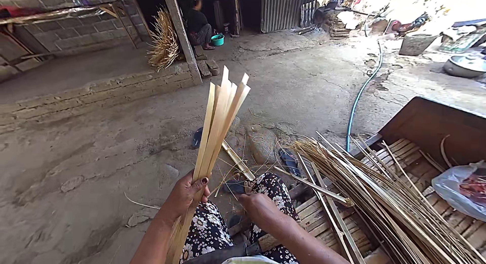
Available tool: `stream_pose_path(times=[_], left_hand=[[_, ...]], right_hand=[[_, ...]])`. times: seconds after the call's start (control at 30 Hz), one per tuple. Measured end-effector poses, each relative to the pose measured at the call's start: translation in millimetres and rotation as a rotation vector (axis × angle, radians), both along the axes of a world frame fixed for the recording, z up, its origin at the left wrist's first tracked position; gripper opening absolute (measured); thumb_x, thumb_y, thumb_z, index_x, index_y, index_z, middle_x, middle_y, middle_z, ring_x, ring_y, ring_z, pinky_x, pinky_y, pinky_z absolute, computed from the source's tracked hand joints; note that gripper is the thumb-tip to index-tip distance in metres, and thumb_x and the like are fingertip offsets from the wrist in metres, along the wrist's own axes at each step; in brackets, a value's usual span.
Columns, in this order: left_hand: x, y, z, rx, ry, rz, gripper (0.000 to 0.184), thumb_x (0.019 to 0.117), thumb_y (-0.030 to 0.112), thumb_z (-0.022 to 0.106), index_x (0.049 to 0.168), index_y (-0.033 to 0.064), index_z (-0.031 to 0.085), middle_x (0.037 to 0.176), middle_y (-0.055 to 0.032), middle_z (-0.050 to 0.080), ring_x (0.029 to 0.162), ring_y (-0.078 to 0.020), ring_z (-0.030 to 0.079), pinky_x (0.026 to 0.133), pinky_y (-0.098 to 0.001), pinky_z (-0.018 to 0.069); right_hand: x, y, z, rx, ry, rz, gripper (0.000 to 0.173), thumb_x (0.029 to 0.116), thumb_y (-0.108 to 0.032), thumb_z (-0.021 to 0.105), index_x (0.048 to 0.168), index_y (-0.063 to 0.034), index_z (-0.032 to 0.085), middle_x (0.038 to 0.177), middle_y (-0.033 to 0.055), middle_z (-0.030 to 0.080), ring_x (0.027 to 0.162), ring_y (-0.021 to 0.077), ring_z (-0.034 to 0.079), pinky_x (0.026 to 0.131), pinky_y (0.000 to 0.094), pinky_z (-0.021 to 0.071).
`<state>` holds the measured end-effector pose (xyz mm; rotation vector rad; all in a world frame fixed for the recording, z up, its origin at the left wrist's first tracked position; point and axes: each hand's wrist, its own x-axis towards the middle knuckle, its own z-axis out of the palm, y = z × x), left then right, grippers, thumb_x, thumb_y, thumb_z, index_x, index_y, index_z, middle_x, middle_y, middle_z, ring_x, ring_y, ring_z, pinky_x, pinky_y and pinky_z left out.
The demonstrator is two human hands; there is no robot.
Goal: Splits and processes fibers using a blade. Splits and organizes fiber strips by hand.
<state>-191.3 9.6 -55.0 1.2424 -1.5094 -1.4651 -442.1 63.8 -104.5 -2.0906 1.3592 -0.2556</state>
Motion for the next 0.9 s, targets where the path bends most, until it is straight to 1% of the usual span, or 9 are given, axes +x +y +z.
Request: stream_pose_path(times=[0.07, 0.13, 0.2, 0.23, 0.3, 0.37, 0.5, 0.67, 0.9], left_hand=[[-4, -1, -3, -0.083, -0.156, 0.015, 0.032, 0.1055, 0.019, 0.057, 0.132, 0.0022, 0.055, 0.080, -0.0044, 0.072, 0.067, -0.0153, 0.072, 0.064, -0.0298, 0.0631], [-11, 4, -16, -0.144, -0.286, -0.055, 0.034, 0.1037, 0.024, 0.058, 0.129, 0.0019, 0.059, 0.086, -0.0028, 0.073, 0.074, -0.0137, 0.073, 0.072, -0.0323, 0.0630], [-21, 12, -32, -0.132, -0.303, -0.176, 0.034, 0.1020, 0.025, 0.060, 0.126, 0.0006, 0.061, 0.094, -0.0055, 0.074, 0.083, -0.0153, 0.073, 0.082, -0.0365, 0.0619], [-26, 15, -40, -0.101, -0.282, -0.243, 0.033, 0.1025, 0.025, 0.060, 0.126, 0.0014, 0.060, 0.096, -0.0055, 0.074, 0.085, -0.0150, 0.073, 0.084, -0.0363, 0.0614], [-32, 18, -51, -0.051, -0.209, -0.355, 0.034, 0.1060, 0.027, 0.053, 0.127, 0.0012, 0.057, 0.093, -0.0046, 0.072, 0.082, -0.0138, 0.072, 0.082, -0.0343, 0.0616], [-33, 17, -53, -0.031, -0.182, -0.407, 0.037, 0.1082, 0.033, 0.047, 0.128, 0.0025, 0.055, 0.089, -0.0033, 0.070, 0.078, -0.0130, 0.071, 0.078, -0.0332, 0.0613], [-36, 19, -51, -0.028, -0.139, -0.385, 0.049, 0.1079, 0.047, 0.042, 0.126, 0.0048, 0.058, 0.087, -0.0014, 0.070, 0.076, -0.0116, 0.071, 0.075, -0.0309, 0.0611], [-42, 21, -49, -0.083, -0.154, -0.278, 0.042, 0.1077, 0.044, 0.045, 0.122, 0.0081, 0.060, 0.076, 0.0011, 0.066, 0.062, -0.0101, 0.066, 0.060, -0.0271, 0.0582], [-37, 25, -48, 0.069, 0.021, -0.339, 0.037, 0.1102, 0.035, 0.037, 0.126, 0.0065, 0.056, 0.082, -0.0024, 0.069, 0.071, -0.0129, 0.070, 0.067, -0.0284, 0.0601]], right_hand=[[-6, -11, 6, 0.184, -0.235, -0.148, 0.046, 0.1057, -0.025, 0.057, 0.148, -0.0084, 0.053, 0.135, 0.0158, 0.064, 0.111, 0.0294, 0.068, 0.098, 0.0502, 0.0540], [-6, -14, 13, 0.255, -0.658, -0.266, 0.056, 0.1034, -0.029, 0.061, 0.153, -0.0084, 0.045, 0.133, 0.0102, 0.065, 0.093, 0.0188, 0.071, 0.080, 0.0381, 0.0602], [-2, -15, 21, 0.333, -0.951, -0.343, 0.047, 0.1033, -0.025, 0.060, 0.146, -0.0070, 0.050, 0.121, 0.0083, 0.069, 0.085, 0.0178, 0.073, 0.073, 0.0348, 0.0627], [1, -14, 21, 0.340, -1.034, -0.391, 0.034, 0.1037, -0.021, 0.060, 0.133, -0.0033, 0.057, 0.106, 0.0095, 0.073, 0.078, 0.0186, 0.073, 0.070, 0.0346, 0.0630], [4, -14, 16, 0.330, -1.058, -0.441, 0.022, 0.1048, -0.018, 0.058, 0.116, 0.0000, 0.064, 0.087, 0.0092, 0.073, 0.069, 0.0170, 0.072, 0.066, 0.0324, 0.0623], [3, -12, 13, 0.345, -1.032, -0.434, 0.020, 0.1044, -0.019, 0.058, 0.112, -0.0007, 0.065, 0.086, 0.0082, 0.073, 0.069, 0.0161, 0.071, 0.066, 0.0315, 0.0619], [4, -6, 8, 0.353, -1.027, -0.465, 0.019, 0.1034, -0.019, 0.061, 0.108, -0.0012, 0.067, 0.085, 0.0077, 0.073, 0.069, 0.0150, 0.071, 0.066, 0.0304, 0.0611], [4, -2, 9, 0.282, -1.013, -0.525, 0.021, 0.1033, -0.022, 0.063, 0.108, -0.0028, 0.068, 0.083, 0.0045, 0.071, 0.064, 0.0113, 0.067, 0.062, 0.0268, 0.0584], [3, -2, 7, 0.257, -1.077, -0.517, 0.019, 0.1026, -0.018, 0.063, 0.108, -0.0017, 0.069, 0.084, 0.0056, 0.072, 0.064, 0.0115, 0.067, 0.062, 0.0273, 0.0588]])
